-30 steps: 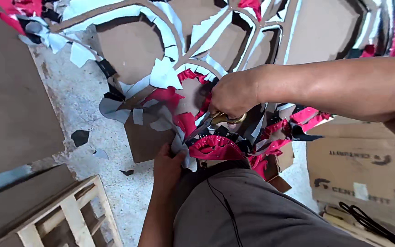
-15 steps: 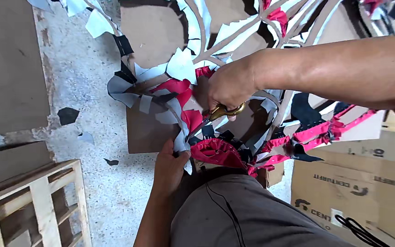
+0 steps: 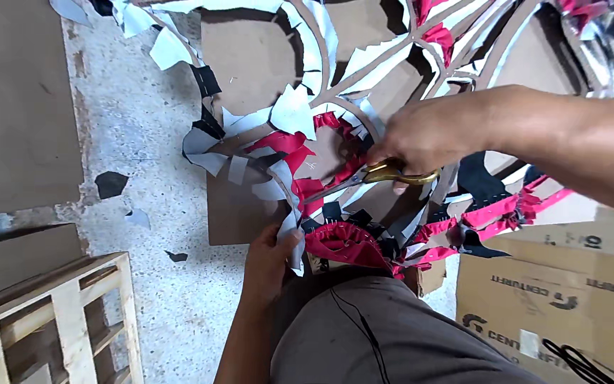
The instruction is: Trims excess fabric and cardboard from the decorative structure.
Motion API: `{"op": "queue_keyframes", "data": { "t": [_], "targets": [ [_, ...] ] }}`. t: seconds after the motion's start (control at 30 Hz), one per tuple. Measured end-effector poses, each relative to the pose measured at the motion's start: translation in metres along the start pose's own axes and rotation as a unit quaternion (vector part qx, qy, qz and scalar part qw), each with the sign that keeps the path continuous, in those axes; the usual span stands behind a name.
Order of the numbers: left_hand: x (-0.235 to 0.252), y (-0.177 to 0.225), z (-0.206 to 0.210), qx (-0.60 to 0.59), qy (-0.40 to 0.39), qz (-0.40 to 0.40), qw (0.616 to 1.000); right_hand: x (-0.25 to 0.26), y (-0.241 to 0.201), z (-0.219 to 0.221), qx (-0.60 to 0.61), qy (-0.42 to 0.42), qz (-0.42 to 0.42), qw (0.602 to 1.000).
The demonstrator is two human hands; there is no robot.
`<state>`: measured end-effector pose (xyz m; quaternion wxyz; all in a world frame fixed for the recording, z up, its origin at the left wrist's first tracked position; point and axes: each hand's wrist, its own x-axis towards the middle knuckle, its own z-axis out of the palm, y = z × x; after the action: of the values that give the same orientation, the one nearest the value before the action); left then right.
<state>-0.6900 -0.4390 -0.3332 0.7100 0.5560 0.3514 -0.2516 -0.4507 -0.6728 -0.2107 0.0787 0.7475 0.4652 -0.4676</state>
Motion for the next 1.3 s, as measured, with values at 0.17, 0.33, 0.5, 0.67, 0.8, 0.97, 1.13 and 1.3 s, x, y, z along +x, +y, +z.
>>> {"op": "queue_keyframes", "data": {
  "t": [0.17,0.33,0.5,0.67,0.8,0.97,1.13,1.3],
  "targets": [
    [0.023,0.018,0.006,0.053,-0.014,-0.026,0.998,-0.082,0.013,0.091,0.241,0.153,0.164,0.944],
    [0.038,0.031,0.012,0.148,-0.078,-0.057,0.984,-0.110,0.012,0.184,0.323,0.289,0.426,0.794],
    [0.043,0.037,0.008,0.227,-0.088,-0.038,0.969,-0.082,0.029,0.201,0.299,0.258,0.500,0.771],
    [0.048,0.038,0.000,0.271,-0.121,-0.011,0.955,-0.071,-0.033,0.170,0.340,0.386,0.519,0.682],
    [0.056,0.063,-0.026,0.170,-0.113,-0.016,0.979,-0.015,-0.132,0.156,0.589,0.439,0.355,0.579],
    [0.062,0.144,-0.078,0.361,-0.115,0.016,0.925,0.069,-0.259,0.143,0.860,0.341,0.131,0.357],
    [0.067,0.218,-0.089,0.607,-0.079,0.407,0.678,0.152,-0.280,0.142,0.874,0.444,0.146,0.135],
    [0.125,0.245,-0.007,0.690,-0.207,0.279,0.635,0.213,-0.263,0.125,0.795,0.583,0.095,-0.139]
  ]
}}
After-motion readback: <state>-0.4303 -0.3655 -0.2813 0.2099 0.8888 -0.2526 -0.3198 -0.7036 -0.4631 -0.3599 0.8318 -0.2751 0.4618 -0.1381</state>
